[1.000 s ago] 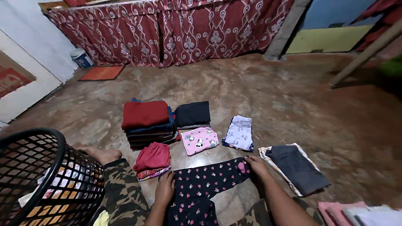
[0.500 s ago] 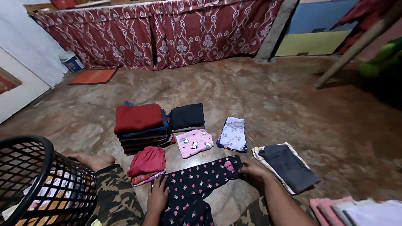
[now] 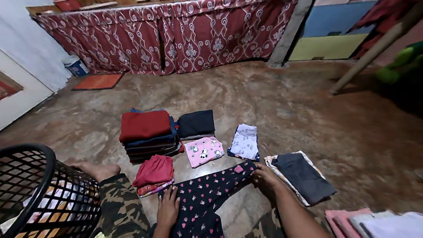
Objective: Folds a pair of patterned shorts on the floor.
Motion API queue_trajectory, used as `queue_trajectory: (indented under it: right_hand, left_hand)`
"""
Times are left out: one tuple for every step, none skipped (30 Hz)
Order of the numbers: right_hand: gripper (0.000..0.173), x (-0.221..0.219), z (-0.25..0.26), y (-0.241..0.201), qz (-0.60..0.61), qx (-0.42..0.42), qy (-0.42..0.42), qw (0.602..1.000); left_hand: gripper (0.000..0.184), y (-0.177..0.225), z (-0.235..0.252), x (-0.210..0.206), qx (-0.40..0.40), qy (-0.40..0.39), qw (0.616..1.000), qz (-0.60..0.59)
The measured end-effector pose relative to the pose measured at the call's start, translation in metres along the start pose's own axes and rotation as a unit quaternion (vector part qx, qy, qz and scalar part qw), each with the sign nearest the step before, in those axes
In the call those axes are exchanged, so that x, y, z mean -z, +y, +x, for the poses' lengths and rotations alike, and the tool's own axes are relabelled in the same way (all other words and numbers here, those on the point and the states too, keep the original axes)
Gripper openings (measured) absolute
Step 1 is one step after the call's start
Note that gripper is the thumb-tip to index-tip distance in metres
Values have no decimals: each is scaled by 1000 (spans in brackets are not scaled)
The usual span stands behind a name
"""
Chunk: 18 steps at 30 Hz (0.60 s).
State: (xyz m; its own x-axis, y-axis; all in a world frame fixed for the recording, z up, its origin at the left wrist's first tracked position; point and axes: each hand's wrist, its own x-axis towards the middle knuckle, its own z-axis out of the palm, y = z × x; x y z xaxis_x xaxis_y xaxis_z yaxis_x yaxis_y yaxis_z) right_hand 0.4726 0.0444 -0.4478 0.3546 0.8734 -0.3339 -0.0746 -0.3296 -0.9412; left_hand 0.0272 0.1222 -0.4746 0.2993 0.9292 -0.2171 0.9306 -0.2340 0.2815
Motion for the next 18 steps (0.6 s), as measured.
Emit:
queue_trajectory:
  right_hand:
    - [15,-1,-1,0,-18,-10,-1,1000]
    - [17,-1,0,1,-61,-26,3,998]
    - [20,0,3,3,-110,-46,12,993]
    - [22,2,7,10,-143,-52,27,988]
    - [24,2,10,13,-159,-48,38,985]
    - [25,2,11,13,-172,-43,45,983]
    - [27,2,11,11,-186,-42,43,981]
    - [28,3,9,10,-205,-48,34,977]
    - [28,4,6,10,-226,-66,18,972]
    - [27,5,4,11,-240,-87,2,967]
    - [25,5,4,12,-245,-105,-11,964]
    - [23,5,4,10,-237,-121,-18,964]
    - [22,4,3,7,-214,-134,-16,967]
    - [22,3,2,3,-176,-139,-7,974]
    - [20,0,0,1,-132,-139,11,981]
    - [20,-4,-2,1,-88,-143,31,985]
    - [21,-10,-3,0,-54,-149,56,986]
    - [29,-13,-1,2,-49,-155,69,984]
  left_hand:
    - [51,-1,0,0,1,-5,1000,7]
    - [53,-1,0,1,3,-15,1000,15]
    - [56,-2,-1,2,6,-26,999,23]
    - [61,-2,-1,4,8,-35,999,29]
    - [69,-3,-1,6,12,-47,998,31]
    - [78,-3,-2,7,16,-54,998,34]
    - [87,-4,-2,8,22,-62,997,41]
    - [94,-3,-2,9,28,-71,996,49]
    - [100,-2,-3,10,30,-78,995,57]
    - [106,-2,-2,10,32,-87,993,69]
    - [110,-1,-2,10,31,-92,992,79]
    - [112,0,-2,11,26,-90,992,78]
    - [111,3,-3,11,15,-80,994,67]
    - [108,8,-5,11,-3,-66,996,54]
    - [101,15,-7,11,-27,-50,998,38]
    - [91,24,-10,10,-55,-34,998,15]
    - [79,33,-13,9,-85,-20,996,-10]
    - [67,44,-15,8,-109,-23,993,-26]
